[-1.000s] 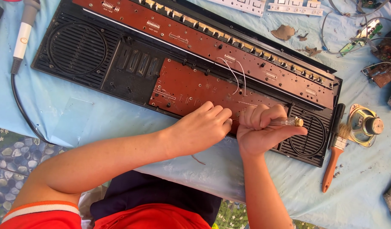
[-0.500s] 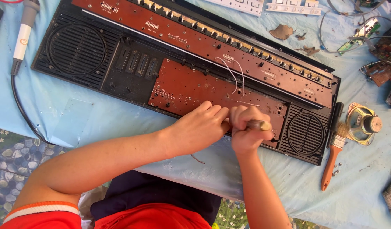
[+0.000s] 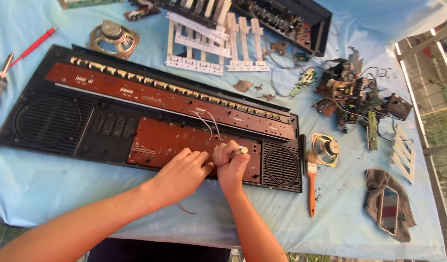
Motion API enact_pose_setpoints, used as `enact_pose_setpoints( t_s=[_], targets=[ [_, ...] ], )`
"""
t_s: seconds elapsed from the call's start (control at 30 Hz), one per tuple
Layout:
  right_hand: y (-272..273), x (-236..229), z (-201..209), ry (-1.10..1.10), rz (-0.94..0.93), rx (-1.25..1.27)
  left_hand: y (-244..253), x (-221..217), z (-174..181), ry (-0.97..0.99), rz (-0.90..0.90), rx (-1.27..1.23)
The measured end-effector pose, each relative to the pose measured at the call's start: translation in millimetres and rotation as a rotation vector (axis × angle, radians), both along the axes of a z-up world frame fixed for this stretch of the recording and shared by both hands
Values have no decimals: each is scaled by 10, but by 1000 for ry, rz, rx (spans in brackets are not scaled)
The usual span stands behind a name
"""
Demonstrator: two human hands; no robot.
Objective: The person uses a screwdriver to work on the internal circuit board of a disassembled stereo receiver. They manipulate wires and components on the board while the device remains open on a table covered with a blue sheet.
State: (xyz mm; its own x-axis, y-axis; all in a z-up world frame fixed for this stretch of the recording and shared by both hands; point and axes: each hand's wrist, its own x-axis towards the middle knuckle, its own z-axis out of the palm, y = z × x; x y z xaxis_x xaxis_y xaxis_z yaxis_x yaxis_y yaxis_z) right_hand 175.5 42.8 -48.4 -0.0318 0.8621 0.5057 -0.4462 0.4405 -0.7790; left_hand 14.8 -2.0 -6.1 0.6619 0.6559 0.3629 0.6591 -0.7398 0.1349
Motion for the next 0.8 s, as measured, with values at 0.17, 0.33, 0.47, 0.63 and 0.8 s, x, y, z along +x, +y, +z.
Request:
enact_pose_setpoints(
  t_s=[0.17,0.33,0.47,0.63,0.8],
  targets=[
    [-40,-61,58,-59,-53,35,2,11,-45,38,-4,-11],
    [-25,-77,49,-2,-58,23,-1,11,77,61,-4,-42],
    [-36,-42,-18,43,-49,-4,-14,13,130,82,4,-69],
    [-33,-45,-12,60,-40,-3,-13,5,146,70,8,-96],
    [-27,-62,33,9,-33,28,-10,-5,140,60,5,-92]
  ],
)
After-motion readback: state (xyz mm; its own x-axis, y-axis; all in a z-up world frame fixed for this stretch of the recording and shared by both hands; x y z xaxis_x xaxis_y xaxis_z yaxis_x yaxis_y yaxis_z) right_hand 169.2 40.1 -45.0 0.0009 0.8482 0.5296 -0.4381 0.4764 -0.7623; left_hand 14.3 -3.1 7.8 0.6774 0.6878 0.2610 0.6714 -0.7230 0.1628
